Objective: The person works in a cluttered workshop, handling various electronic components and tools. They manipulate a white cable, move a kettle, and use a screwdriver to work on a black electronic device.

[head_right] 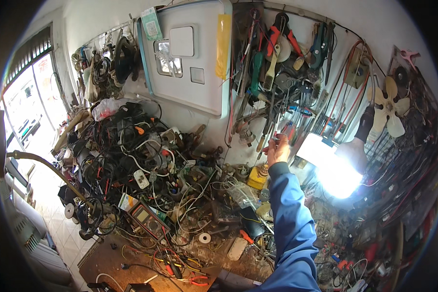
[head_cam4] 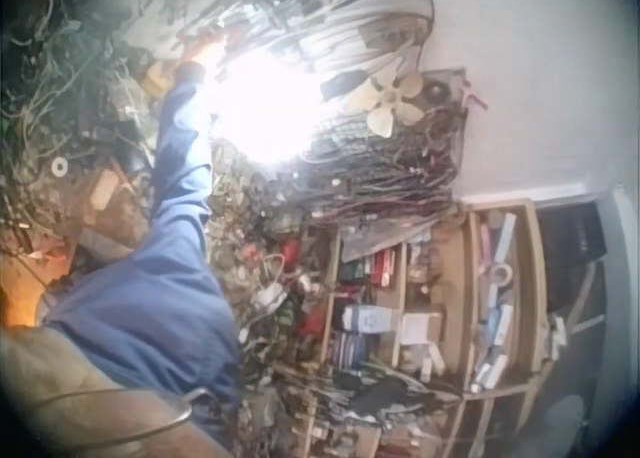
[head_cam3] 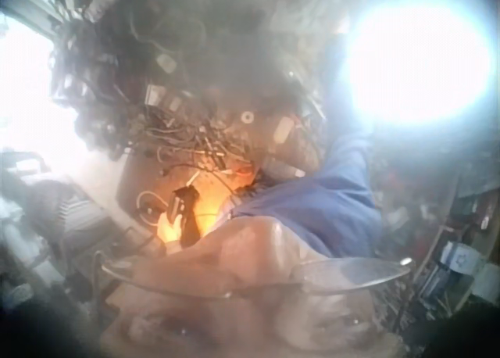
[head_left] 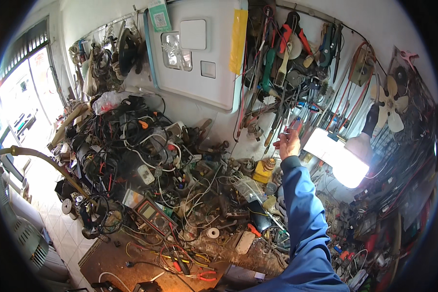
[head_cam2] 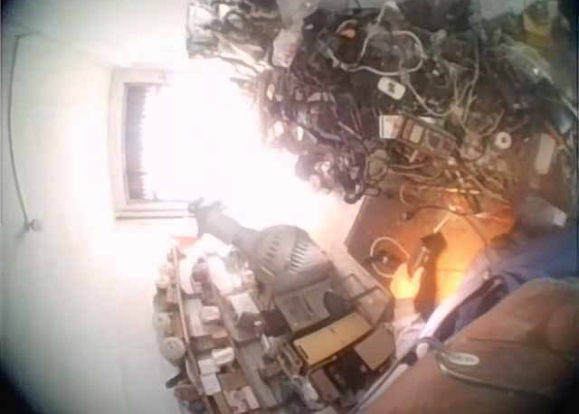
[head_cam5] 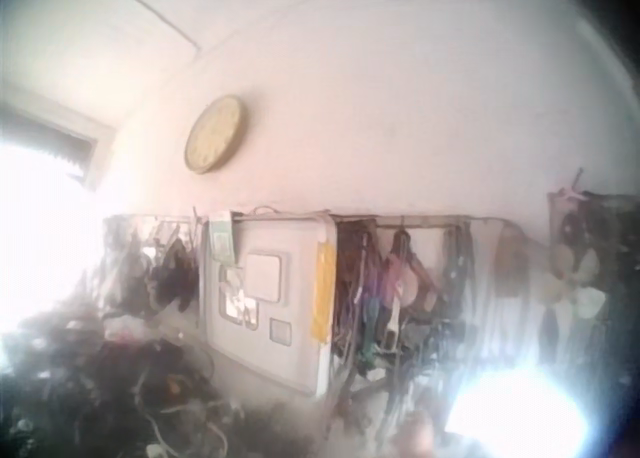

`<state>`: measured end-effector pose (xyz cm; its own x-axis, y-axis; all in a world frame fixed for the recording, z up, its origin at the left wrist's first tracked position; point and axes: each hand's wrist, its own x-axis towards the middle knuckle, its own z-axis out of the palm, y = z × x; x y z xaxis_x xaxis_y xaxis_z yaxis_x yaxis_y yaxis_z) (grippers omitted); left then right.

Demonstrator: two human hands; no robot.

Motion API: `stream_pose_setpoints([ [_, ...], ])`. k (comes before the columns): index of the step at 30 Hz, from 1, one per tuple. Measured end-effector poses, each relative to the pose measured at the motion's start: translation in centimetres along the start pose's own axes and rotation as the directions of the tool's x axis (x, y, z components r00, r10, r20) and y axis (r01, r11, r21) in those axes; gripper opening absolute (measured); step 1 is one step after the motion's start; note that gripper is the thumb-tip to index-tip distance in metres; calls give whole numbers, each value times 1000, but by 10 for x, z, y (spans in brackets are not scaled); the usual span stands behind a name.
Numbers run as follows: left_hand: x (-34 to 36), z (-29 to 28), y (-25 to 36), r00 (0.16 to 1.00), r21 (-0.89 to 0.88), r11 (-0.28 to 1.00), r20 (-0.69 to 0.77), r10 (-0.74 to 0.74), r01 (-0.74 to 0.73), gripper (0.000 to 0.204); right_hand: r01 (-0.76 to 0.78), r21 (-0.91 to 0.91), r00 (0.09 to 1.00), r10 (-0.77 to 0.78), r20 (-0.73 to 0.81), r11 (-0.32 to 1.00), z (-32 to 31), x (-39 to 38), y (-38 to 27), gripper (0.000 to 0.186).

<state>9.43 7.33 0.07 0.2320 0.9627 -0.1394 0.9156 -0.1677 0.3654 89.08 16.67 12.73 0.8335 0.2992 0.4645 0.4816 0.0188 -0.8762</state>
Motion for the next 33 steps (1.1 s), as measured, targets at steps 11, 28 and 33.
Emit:
stream_pose_setpoints([
  [11,-4,-1,3,1000,51,999,-23,5,-4,50,140,-28,990,-141,-31,990,5,62,-62,19],
  [28,10,11,3,993,10,996,-79,-91,92,58,-236,6,915,220,338,972,-25,-128,19,17],
  [33,4,16,4,989,-91,989,-81,-126,118,54,-531,-169,646,526,554,830,-36,-308,88,9],
])
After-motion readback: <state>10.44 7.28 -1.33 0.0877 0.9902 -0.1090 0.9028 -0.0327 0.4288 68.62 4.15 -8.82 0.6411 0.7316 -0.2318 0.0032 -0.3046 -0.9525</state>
